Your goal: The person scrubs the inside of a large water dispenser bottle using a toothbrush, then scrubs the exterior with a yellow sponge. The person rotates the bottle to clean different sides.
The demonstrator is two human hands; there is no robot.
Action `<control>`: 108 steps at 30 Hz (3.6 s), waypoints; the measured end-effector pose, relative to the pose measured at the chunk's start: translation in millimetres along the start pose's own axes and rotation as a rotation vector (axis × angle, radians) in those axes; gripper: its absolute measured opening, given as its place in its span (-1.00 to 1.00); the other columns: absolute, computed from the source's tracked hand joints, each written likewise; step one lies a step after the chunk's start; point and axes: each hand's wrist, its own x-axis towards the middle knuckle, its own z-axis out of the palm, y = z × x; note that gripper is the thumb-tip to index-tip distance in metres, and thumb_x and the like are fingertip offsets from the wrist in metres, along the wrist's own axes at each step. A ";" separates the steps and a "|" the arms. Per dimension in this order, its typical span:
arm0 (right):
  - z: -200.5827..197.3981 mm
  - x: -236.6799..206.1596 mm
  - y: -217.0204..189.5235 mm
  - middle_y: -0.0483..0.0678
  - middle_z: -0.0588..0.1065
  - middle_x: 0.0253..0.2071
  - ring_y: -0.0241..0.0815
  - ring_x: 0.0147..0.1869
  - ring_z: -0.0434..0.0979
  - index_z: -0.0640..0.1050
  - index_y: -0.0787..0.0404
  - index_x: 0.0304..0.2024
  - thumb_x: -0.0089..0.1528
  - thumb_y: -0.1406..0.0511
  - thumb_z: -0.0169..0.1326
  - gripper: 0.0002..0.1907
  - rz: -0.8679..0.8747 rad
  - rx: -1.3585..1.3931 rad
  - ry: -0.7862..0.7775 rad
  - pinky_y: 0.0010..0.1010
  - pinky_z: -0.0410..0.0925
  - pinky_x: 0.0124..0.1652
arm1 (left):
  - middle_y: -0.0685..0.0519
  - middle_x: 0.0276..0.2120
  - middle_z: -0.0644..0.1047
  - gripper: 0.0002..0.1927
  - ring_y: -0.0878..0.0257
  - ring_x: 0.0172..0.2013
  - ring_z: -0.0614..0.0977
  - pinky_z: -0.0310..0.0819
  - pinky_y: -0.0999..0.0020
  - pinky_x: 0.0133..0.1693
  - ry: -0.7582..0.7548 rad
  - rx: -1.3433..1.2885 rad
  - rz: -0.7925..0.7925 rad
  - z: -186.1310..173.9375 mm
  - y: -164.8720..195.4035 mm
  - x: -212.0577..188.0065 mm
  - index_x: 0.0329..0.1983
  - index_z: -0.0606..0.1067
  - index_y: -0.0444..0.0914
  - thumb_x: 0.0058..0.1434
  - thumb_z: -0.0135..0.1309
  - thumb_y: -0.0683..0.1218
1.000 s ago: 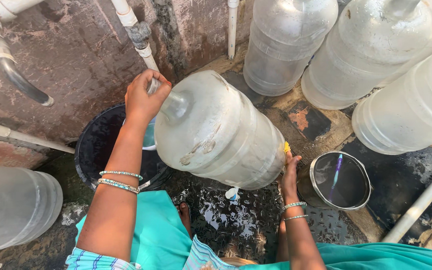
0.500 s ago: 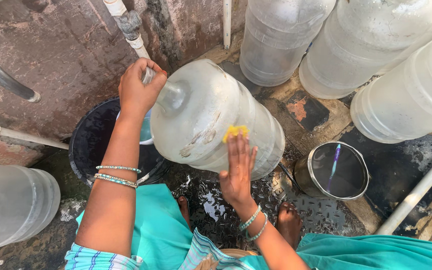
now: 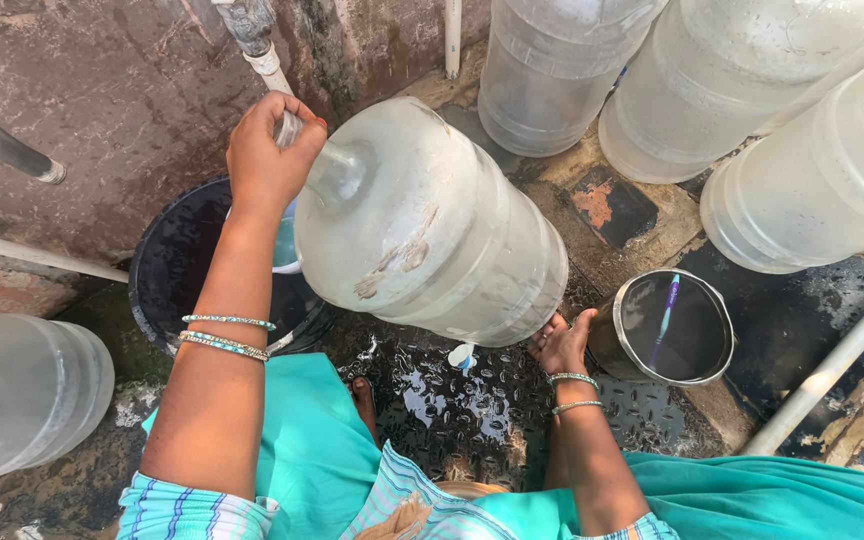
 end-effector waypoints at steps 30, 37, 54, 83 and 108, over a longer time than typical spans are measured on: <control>108.4 -89.3 36.0 0.05 0.07 0.57 0.00 0.70 -0.11 0.07 0.24 0.54 0.40 -0.22 -0.66 -0.10 -1.442 -1.163 -0.032 0.09 -0.40 0.55 | -0.09 -0.21 0.62 -0.72 -0.05 -0.17 0.64 0.46 0.08 -0.09 -0.021 0.177 -0.048 0.6 9.0 5.2 -0.24 0.55 -0.19 0.16 0.18 0.10; 28.1 -19.1 10.1 0.02 0.03 0.57 0.04 0.68 -0.29 0.12 0.20 0.47 0.35 -0.18 -0.66 -0.14 -0.599 -1.126 0.552 0.12 -0.45 0.46 | -0.05 -0.18 0.63 -0.73 -0.05 -0.15 0.64 0.46 0.07 -0.11 -0.028 0.203 -0.103 -4.7 6.8 3.8 -0.22 0.55 -0.18 0.18 0.14 0.10; 95.8 -55.7 53.6 0.16 -0.29 0.66 0.12 0.73 -0.45 -0.10 0.23 0.53 0.44 -0.17 -0.74 -0.18 -1.019 -1.029 0.358 0.15 -0.48 0.51 | -0.23 -0.22 0.62 -0.69 -0.20 -0.13 0.62 0.44 -0.02 -0.06 0.005 0.314 0.026 -3.1 -13.7 7.2 -0.17 0.58 -0.22 0.29 0.14 0.11; 81.1 -61.7 -8.7 0.14 0.39 0.39 0.09 0.51 0.32 0.38 0.25 0.37 0.44 -0.05 -0.29 -0.34 -1.136 -0.743 0.047 -0.18 0.10 0.44 | -0.22 -0.48 0.64 -0.41 -0.12 -0.18 0.68 0.45 0.07 0.02 -0.274 0.522 -0.303 -17.4 4.0 7.0 -0.03 0.59 -0.27 0.32 -0.06 0.32; -63.6 -40.7 -103.4 0.05 0.62 -0.18 -0.03 -0.13 0.64 0.62 0.16 -0.18 0.27 0.32 0.12 -0.89 -0.852 -1.037 0.747 -0.22 0.46 -0.13 | -0.34 -0.17 0.62 -0.36 -0.28 -0.07 0.62 0.44 -0.10 -0.01 -0.244 0.565 -0.150 9.5 3.1 8.0 0.06 0.56 -0.36 0.40 -0.16 0.28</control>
